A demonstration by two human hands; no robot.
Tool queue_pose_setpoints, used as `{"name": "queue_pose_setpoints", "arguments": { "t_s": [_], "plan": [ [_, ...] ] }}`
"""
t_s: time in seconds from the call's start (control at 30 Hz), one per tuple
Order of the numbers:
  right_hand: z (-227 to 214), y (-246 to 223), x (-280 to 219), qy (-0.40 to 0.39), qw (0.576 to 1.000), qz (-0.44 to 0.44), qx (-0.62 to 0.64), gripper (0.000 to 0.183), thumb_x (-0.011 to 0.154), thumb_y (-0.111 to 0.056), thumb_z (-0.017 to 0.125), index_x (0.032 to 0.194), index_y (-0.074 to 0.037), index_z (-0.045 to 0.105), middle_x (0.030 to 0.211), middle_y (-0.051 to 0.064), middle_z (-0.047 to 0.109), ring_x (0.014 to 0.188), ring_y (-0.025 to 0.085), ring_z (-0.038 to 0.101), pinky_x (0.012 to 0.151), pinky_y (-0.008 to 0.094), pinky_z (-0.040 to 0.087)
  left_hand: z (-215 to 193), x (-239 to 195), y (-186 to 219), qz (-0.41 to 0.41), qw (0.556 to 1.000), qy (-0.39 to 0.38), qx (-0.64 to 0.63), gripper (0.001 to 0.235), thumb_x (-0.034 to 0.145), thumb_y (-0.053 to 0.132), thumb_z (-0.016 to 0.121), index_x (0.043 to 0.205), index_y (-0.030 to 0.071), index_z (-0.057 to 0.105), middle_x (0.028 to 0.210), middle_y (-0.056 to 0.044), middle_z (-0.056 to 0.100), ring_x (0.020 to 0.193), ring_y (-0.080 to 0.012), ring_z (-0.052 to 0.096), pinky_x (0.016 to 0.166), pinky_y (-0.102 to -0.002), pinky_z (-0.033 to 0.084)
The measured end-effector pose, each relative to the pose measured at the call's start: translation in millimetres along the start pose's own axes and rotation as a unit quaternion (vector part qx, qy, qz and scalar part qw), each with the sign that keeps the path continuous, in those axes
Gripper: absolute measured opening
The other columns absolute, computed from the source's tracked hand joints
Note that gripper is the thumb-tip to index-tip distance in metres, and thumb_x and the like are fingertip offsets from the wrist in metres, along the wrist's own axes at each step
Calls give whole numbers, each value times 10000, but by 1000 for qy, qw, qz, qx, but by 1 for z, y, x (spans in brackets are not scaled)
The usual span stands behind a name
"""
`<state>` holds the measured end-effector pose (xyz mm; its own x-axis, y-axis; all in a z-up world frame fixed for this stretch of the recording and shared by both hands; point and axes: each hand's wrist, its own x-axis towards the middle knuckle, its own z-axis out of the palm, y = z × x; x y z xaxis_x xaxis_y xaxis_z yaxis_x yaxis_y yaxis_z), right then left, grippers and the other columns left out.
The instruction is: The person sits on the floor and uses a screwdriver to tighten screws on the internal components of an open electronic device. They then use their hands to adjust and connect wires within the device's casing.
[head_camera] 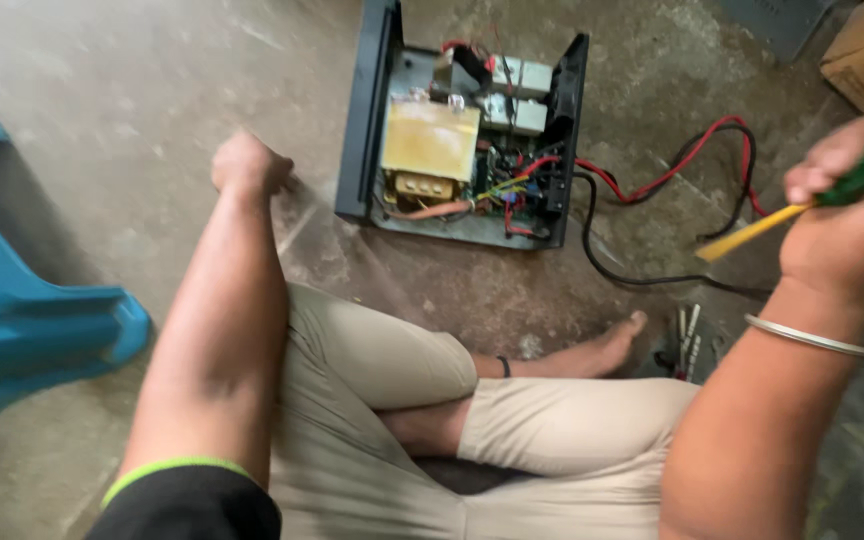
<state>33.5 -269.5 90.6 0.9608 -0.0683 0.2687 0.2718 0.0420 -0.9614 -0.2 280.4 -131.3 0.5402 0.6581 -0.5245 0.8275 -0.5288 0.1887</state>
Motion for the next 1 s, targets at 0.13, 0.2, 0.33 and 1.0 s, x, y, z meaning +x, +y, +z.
{"name": "queue_pose_setpoints", "arguments": {
  "t_s": [0.13, 0.2, 0.33, 1.0],
  "plan": [
    [13, 17, 7, -52, 939, 103, -325, 381, 935, -502, 736, 1026, -138, 670, 754, -53, 617, 636, 71, 553, 549, 274, 425, 12, 3, 5, 3, 997, 62, 44, 380, 715, 300, 915, 960, 57, 757, 1021, -162, 729, 973, -299, 717, 812, -392, 580],
    [25, 47, 13, -186, 881, 82, -428, 383, 935, -444, 845, 993, -87, 718, 877, -7, 710, 773, 108, 656, 692, 299, 500, 5, -1, 11, 33, 993, 102, 39, 346, 738, 302, 891, 968, 74, 768, 1042, -168, 730, 982, -306, 718, 814, -390, 577],
    [47, 124, 8, -244, 842, 223, -427, 348, 810, -419, 856, 880, -90, 767, 784, 30, 737, 715, 142, 659, 677, 343, 515, -7, -21, 42, 257, 938, 183, -143, 378, 1013, 425, 717, 1097, 67, 801, 1070, -168, 785, 981, -301, 750, 909, -383, 556],
    [55, 134, -37, -376, 670, 68, -636, 369, 780, -358, 786, 824, 7, 748, 870, 271, 708, 863, 458, 687, 813, 538, 547, 10, -95, 92, 345, 934, 95, -12, 574, 884, 416, 792, 1100, -71, 578, 1014, -316, 701, 1016, -473, 669, 910, -501, 523]
  ]
}}
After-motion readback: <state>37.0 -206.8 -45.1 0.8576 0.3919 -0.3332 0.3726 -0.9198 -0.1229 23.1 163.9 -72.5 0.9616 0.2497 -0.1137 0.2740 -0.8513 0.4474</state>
